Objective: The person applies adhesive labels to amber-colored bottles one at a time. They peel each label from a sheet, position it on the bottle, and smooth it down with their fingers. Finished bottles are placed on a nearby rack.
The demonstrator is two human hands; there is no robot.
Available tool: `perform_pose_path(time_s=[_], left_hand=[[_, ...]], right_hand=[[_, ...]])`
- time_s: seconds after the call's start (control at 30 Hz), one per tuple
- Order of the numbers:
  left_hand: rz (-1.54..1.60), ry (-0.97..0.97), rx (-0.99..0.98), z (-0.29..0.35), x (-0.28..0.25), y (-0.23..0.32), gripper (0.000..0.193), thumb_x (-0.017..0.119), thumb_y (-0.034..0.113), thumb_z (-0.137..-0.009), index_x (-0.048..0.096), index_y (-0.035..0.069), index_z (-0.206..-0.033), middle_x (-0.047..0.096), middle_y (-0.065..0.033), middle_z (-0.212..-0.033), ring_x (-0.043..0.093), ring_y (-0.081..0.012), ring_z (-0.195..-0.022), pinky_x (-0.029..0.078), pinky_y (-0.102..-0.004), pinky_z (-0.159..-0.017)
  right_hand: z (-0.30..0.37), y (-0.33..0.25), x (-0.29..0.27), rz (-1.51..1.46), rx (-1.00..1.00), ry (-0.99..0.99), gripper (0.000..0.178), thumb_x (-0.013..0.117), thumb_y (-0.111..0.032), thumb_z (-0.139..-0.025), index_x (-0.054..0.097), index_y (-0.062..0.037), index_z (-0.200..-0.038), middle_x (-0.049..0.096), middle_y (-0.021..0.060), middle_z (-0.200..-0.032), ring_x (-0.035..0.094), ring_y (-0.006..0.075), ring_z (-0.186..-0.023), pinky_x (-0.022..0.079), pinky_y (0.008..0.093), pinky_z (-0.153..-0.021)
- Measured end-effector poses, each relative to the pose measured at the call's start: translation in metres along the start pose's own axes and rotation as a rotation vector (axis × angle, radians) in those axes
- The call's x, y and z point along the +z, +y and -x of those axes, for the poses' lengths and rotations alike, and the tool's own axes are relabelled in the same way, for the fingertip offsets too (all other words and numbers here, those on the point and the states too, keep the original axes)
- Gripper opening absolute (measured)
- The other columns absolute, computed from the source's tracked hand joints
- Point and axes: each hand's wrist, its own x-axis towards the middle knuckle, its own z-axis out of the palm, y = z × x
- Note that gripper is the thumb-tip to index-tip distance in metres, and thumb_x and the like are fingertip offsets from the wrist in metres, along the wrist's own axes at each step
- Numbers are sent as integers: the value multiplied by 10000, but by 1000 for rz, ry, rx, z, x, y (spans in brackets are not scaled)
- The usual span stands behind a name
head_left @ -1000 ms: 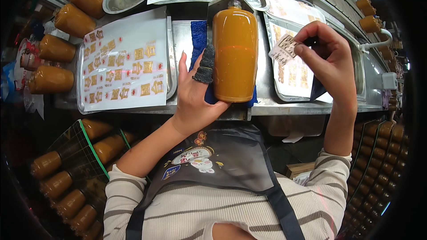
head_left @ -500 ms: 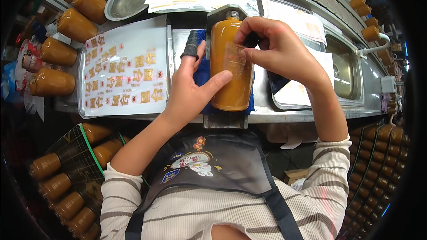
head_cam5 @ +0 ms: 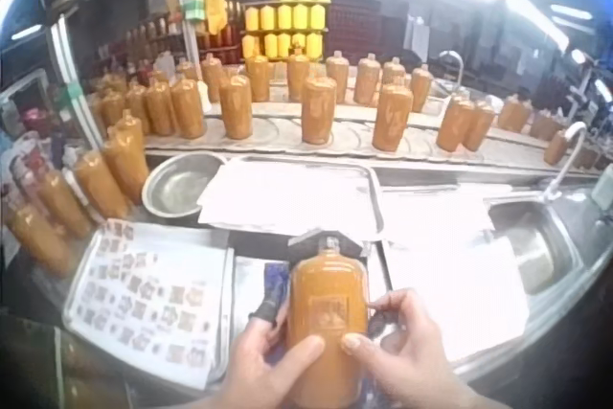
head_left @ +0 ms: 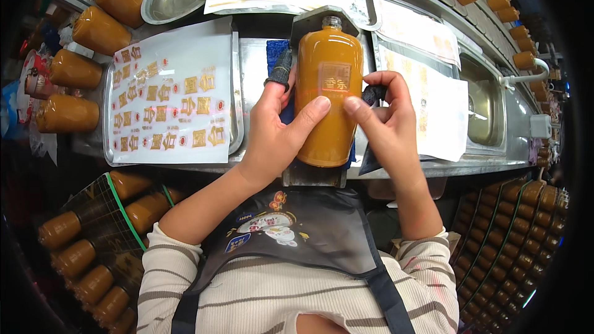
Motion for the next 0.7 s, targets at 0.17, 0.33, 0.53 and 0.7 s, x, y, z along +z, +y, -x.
perform_pose_path(time_s=[0.17, 0.33, 0.53, 0.7], left_hand=[[53, -13, -35, 0, -1, 4, 410, 775, 299, -906, 530, -17, -999, 639, -98, -1029, 583, -96, -946, 481, -263, -831], [63, -4, -27, 0, -2, 2, 405, 774, 303, -906, 528, -3, -1008, 653, -126, -1107, 591, -111, -1026, 466, -305, -918], [35, -52, -51, -1, -7, 0, 401, 770, 291, -910, 533, -8, -1032, 657, -140, -1126, 602, -125, -1049, 471, -312, -934], [104, -19, -93, -1, 3, 17, 381, 769, 234, -912, 534, -23, -1067, 657, -137, -1114, 630, -140, -1039, 511, -301, -911]], right_hand=[[5, 2, 5, -27, 10, 10, 512, 802, -158, -847, 481, 16, -1207, 591, 71, -1029, 434, -23, -529, 343, 165, -456], [4, -2, 5, -52, 21, -7, 513, 798, -137, -844, 473, 20, -1208, 587, 83, -1050, 459, -25, -544, 360, 162, -456], [2, 5, 6, -94, -2, -2, 517, 788, -149, -851, 466, 20, -1218, 585, 79, -1047, 463, -25, -551, 363, 157, -464], [1, 3, 6, -50, 15, 1, 503, 779, -129, -860, 467, 8, -1230, 548, 48, -1032, 469, -31, -570, 359, 147, -480]])
